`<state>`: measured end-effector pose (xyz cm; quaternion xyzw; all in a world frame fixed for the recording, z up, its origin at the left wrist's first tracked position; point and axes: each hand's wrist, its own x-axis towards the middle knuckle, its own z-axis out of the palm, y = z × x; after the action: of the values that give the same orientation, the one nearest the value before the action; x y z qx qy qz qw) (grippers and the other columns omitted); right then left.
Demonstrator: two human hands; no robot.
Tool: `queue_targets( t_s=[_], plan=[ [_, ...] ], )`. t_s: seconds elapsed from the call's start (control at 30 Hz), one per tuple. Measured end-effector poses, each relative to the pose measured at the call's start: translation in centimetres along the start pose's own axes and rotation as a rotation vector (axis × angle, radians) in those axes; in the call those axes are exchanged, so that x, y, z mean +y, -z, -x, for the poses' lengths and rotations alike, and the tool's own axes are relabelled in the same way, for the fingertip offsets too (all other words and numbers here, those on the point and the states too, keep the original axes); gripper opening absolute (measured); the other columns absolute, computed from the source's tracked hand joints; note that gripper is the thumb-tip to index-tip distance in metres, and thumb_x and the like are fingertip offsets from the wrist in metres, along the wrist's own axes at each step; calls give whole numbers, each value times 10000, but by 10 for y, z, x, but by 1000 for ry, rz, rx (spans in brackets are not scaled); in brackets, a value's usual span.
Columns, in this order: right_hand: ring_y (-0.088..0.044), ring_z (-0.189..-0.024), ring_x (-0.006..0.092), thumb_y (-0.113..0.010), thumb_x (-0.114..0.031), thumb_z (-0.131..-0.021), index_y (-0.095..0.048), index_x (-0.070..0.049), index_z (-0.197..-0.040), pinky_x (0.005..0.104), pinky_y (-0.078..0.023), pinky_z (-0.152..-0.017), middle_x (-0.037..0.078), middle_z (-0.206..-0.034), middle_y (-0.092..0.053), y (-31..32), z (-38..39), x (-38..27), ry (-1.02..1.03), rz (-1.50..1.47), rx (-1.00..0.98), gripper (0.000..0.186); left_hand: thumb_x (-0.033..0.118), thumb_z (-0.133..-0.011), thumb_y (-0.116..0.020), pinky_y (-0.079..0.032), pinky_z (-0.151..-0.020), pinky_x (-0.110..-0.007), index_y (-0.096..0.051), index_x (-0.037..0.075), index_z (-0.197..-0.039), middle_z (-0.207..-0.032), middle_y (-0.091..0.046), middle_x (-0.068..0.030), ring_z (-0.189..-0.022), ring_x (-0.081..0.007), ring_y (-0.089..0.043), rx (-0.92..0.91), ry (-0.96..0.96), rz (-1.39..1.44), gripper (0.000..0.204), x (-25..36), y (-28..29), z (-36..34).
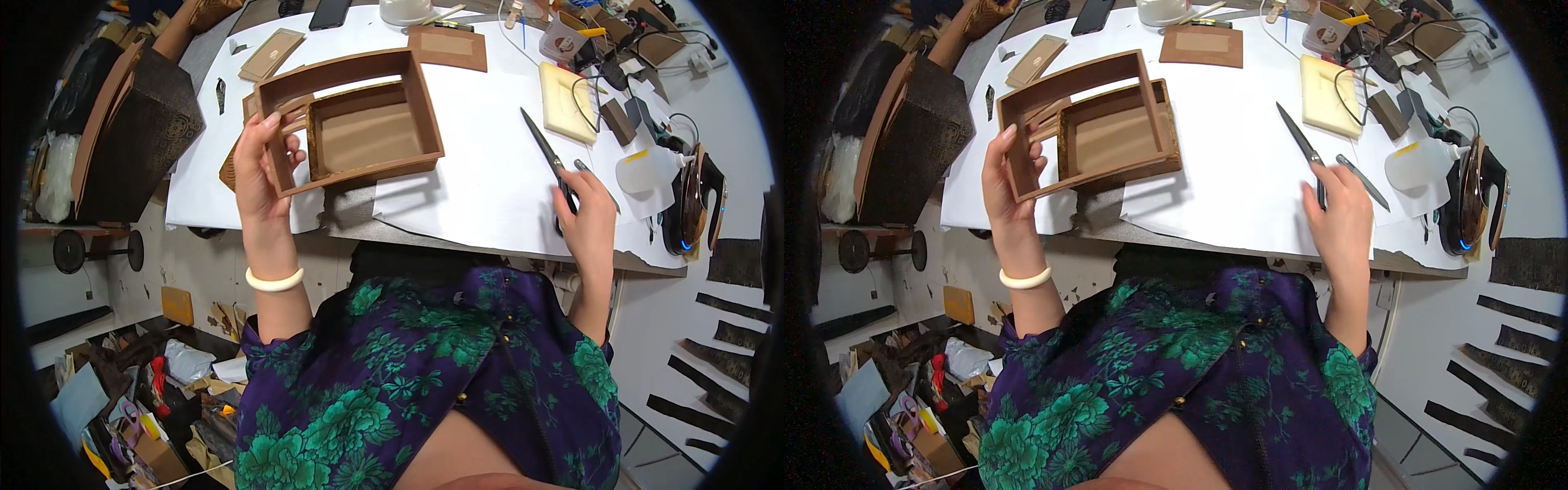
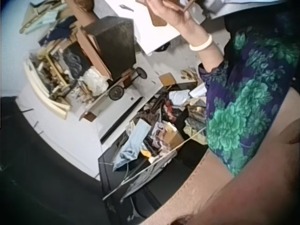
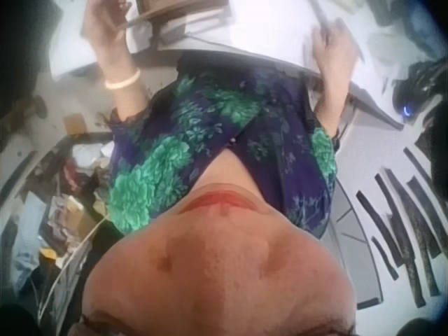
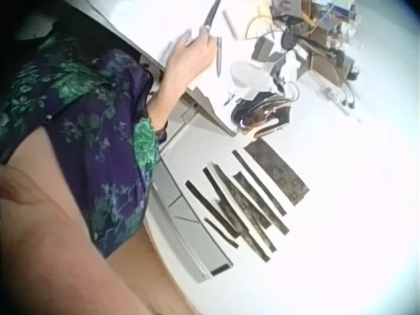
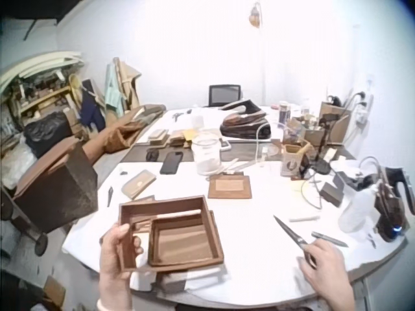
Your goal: The person assembles and finishes small wooden boxes. They use a utility knife to trim edges, a clamp to secure pieces, and an iron to press surfaces. They also use scissors to trim excess material and a marker to draw lines on the wood.
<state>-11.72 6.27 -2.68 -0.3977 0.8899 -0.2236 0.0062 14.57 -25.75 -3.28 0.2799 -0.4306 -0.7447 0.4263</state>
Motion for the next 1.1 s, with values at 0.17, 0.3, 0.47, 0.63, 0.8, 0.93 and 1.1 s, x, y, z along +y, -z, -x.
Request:
queue_targets(
  t_s=[0.17, 0.3, 0.47, 0.63, 0.8, 0.93, 1.1],
  plan=[
    [-502, -1368, 258, -692, -297, -974, -469, -52, -1493, 403, -397, -1145, 145, -1468, -533, -52, -53, -66, 369, -863, -104, 616, 248, -893, -717, -588, -610, -274, -601, 3, -1156, -997, -686, -129, -693, -147, -647, -37, 144, 115, 378, -10, -4, -15],
    [-448, -1423, 292, -752, -402, -910, -387, -83, -1555, 415, -358, -1172, 160, -1555, -450, -79, -73, -84, 518, -1022, -263, 806, 266, -904, -697, -633, -647, -303, -593, -24, -1174, -1004, -682, -163, -705, -180, -678, -44, 164, 109, 410, -5, 0, -19],
    [-652, -1163, 237, -758, -329, -916, -596, -45, -1383, 373, -515, -990, 164, -1239, -682, -84, -76, -84, 392, -988, -159, 570, 292, -906, -702, -533, -558, -237, -623, 15, -1128, -970, -699, -140, -693, -150, -625, 55, 83, 113, 364, 11, 30, -10],
    [-700, -636, 207, -695, -395, -943, -695, 27, -1192, 340, -540, -615, 123, -671, -694, -92, -89, -94, 26, -550, -150, 490, 273, -903, -656, -495, -595, -237, -592, 33, -1230, -1057, -648, -185, -687, -166, -558, 170, -39, 229, 410, 28, 94, 5],
    [-663, -595, 367, -653, -179, -869, -676, 57, -1044, 447, -543, -626, 191, -608, -632, -119, -97, -84, 234, -326, -94, 294, 281, -903, -641, -554, -633, -280, -584, 6, -1204, -1031, -638, -197, -693, -191, -596, 282, -112, 275, 412, 5, 130, 16],
    [-659, -576, 311, -652, -69, -883, -657, 63, -1168, 382, -520, -565, 176, -670, -644, -88, -56, -83, 279, -451, 189, 315, 269, -911, -620, -561, -640, -300, -583, -5, -1180, -1044, -645, -199, -710, -211, -619, 474, -171, 335, 385, -8, 115, 24],
    [-576, -484, 182, -707, -51, -857, -643, 66, -1254, 302, -470, -492, 101, -621, -595, -48, -29, -59, 278, -341, 410, 418, 254, -929, -606, -545, -634, -295, -563, 36, -1240, -1083, -663, -157, -718, -192, -622, 353, -95, 192, 382, -38, 113, 16]
  ],
)
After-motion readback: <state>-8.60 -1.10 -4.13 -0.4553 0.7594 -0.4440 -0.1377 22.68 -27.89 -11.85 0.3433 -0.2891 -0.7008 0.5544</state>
